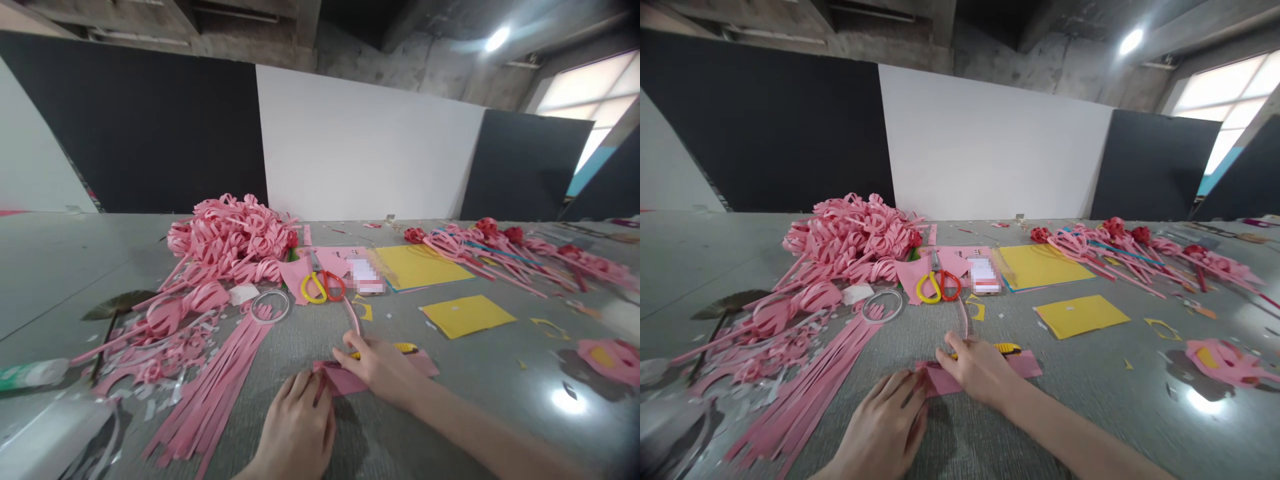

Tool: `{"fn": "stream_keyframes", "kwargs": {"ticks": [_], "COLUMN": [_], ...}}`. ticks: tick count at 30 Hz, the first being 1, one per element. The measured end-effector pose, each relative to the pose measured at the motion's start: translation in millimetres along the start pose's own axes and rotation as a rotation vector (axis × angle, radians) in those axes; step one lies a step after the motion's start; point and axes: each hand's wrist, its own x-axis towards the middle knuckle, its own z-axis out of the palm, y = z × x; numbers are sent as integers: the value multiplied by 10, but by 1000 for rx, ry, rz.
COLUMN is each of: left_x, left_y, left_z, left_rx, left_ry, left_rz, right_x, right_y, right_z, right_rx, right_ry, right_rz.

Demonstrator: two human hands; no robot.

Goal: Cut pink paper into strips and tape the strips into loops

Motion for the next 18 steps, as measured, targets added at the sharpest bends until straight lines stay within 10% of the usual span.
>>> {"fn": "stream_keyframes", "kwargs": {"ticks": [18], "left_x": [-2], "left_y": [-6], "left_z": [-22], "left_rx": [-33], "left_ry": [-51], "left_rz": [-12], "right_x": [-48], "right_y": [38], "right_z": [55], "right_rx": [17], "right_ry": [47], "right_rz": [14]}}
